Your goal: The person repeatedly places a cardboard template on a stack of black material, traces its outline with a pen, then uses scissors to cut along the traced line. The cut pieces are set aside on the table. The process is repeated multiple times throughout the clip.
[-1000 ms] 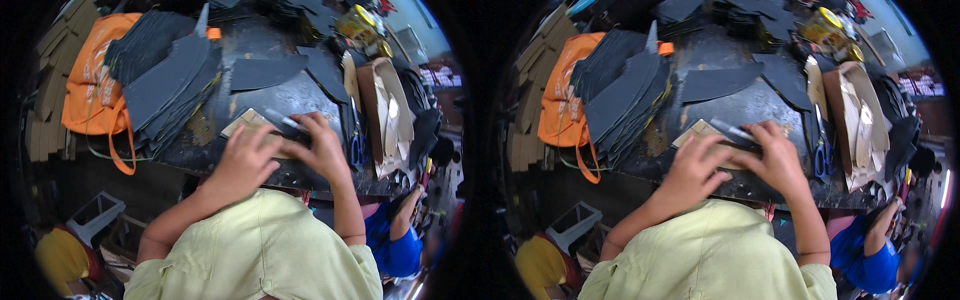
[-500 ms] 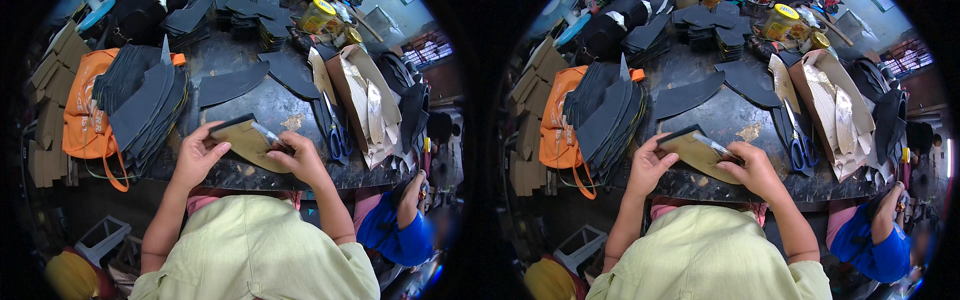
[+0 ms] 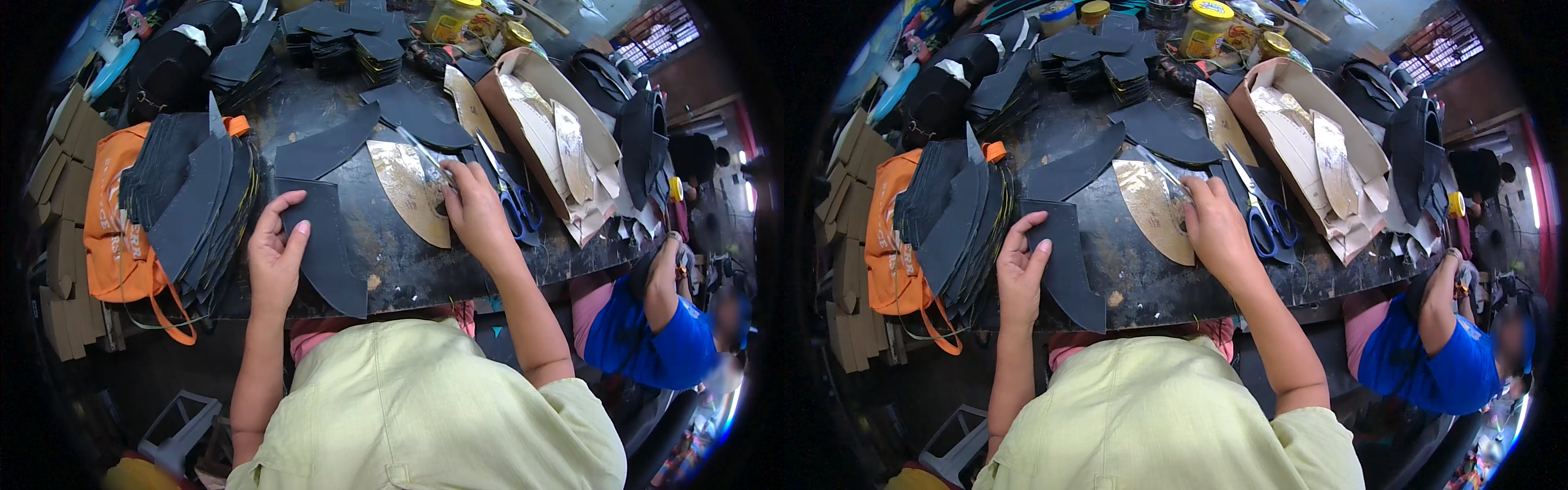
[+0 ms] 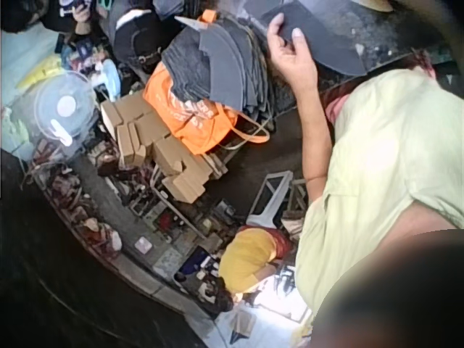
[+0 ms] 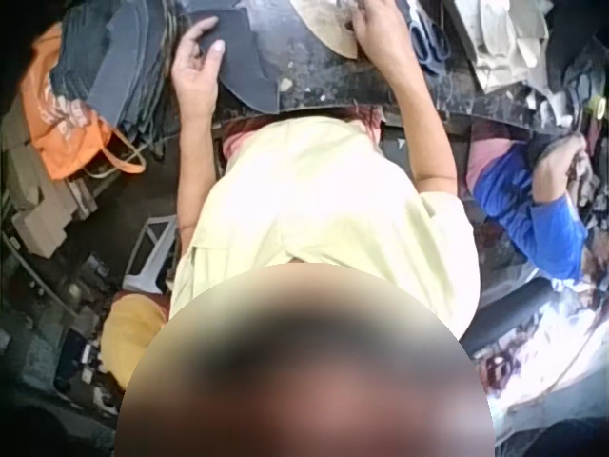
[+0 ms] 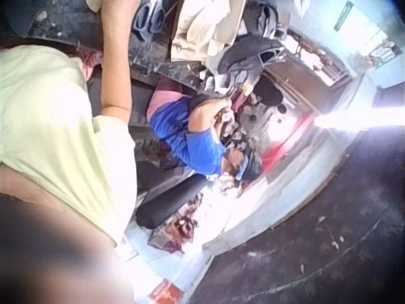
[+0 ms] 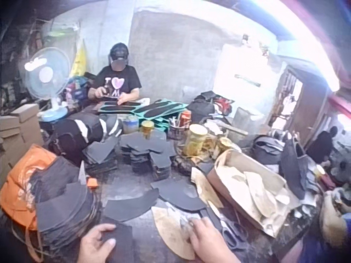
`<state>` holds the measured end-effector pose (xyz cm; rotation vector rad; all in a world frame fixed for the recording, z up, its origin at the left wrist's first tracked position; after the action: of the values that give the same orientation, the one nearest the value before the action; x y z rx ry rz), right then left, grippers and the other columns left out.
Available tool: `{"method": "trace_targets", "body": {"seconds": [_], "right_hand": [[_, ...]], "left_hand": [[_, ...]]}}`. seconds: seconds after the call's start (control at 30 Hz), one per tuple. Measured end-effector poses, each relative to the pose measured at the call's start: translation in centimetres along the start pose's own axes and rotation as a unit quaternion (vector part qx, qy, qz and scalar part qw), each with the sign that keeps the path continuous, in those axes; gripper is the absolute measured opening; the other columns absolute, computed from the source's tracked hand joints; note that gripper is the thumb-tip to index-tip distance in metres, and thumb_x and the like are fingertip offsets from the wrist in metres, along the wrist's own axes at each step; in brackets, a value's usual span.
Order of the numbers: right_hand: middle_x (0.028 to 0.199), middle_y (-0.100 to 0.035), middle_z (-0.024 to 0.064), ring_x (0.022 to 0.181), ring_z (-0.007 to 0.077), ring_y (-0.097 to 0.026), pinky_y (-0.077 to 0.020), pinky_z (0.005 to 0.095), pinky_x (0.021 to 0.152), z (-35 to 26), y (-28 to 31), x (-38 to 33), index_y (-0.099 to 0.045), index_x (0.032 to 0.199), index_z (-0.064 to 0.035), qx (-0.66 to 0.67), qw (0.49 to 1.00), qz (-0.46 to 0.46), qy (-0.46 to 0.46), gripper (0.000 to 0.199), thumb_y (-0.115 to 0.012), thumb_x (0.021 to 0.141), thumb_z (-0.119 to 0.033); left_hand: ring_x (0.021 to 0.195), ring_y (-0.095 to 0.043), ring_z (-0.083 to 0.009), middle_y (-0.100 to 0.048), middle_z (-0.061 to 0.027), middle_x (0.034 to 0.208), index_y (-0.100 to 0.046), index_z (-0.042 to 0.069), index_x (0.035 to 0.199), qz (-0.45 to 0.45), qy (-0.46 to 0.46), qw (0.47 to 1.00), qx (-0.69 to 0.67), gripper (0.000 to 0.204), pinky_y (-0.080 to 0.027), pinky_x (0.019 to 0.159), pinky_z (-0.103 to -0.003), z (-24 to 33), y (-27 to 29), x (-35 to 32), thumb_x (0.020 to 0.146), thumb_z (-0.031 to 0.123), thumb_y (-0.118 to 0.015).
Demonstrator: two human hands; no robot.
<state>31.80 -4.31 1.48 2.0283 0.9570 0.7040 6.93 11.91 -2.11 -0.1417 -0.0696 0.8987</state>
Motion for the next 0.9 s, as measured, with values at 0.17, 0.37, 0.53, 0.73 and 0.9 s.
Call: {"method": "trace_targets", "body": {"seconds": [0.17,0.37,0.53,0.73,0.9], "right_hand": [[0.112,-0.066,0.0212,0.107,0.0435,-0.067,-0.0544,0.0507,0.093,-1.0,1.5,-0.3,-0.065,0.134,-0.0043,-0.056,0.995,0.023,0.086,0.046,-0.078,0.09,-0.006],[0.117,-0.07,0.021,0.109,0.0402,-0.068,-0.0542,0.0464,0.096,5.9,9.0,-4.6,-0.066,0.128,0.0,-0.165,0.982,0.084,-0.037,0.039,-0.077,0.091,-0.006],[0.11,-0.072,0.0213,0.097,0.0389,-0.072,-0.0566,0.0457,0.089,9.7,8.5,-5.4,-0.07,0.123,0.0021,-0.151,0.988,0.027,-0.026,0.036,-0.079,0.092,-0.012],[0.102,-0.07,0.0041,0.09,0.0103,-0.064,-0.0512,0.0256,0.083,12.4,9.1,-4.4,-0.07,0.124,0.0059,0.118,0.981,-0.026,-0.152,0.034,-0.078,0.094,-0.01],[0.107,-0.071,0.0023,0.097,0.0103,-0.067,-0.0514,0.0234,0.089,6.9,8.1,-5.6,-0.07,0.129,0.0014,0.357,0.921,-0.057,-0.147,0.05,-0.088,0.085,-0.014]], "left_hand": [[0.118,-0.062,-0.0144,-0.065,-0.0066,0.126,-0.062,0.001,0.129,-0.007,-0.06,0.997,0.053,0.038,-0.046,0.107,-0.03,-0.4,-2.1,0.0,0.094,-0.006,-0.073],[0.115,-0.065,-0.0143,-0.073,-0.0043,0.118,-0.074,0.003,0.116,-0.025,-0.049,0.996,0.07,0.023,-0.048,0.105,-0.03,-0.2,-1.1,-0.2,0.093,0.0,-0.077],[0.11,-0.067,-0.0128,-0.074,-0.0036,0.116,-0.075,0.004,0.118,-0.038,-0.048,0.995,0.078,0.024,-0.051,0.101,-0.029,0.2,-1.7,0.3,0.094,0.004,-0.079],[0.103,-0.068,-0.0096,-0.076,-0.0023,0.115,-0.078,0.003,0.125,-0.051,-0.005,0.998,0.043,0.03,-0.055,0.094,-0.027,0.7,-1.3,-0.1,0.095,0.004,-0.078],[0.106,-0.069,-0.0098,-0.076,-0.0031,0.118,-0.077,0.004,0.131,-0.08,-0.019,0.996,0.024,0.037,-0.055,0.097,-0.027,2.0,-1.3,0.3,0.095,0.002,-0.077]]}}
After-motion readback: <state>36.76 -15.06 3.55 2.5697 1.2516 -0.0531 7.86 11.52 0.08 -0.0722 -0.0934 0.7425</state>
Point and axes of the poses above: each hand's wrist, its own x-axis towards the middle knuckle, its own y-axis out of the back of the hand, z = x × y, the point moved 8 cm from there along x, towards the middle knuckle
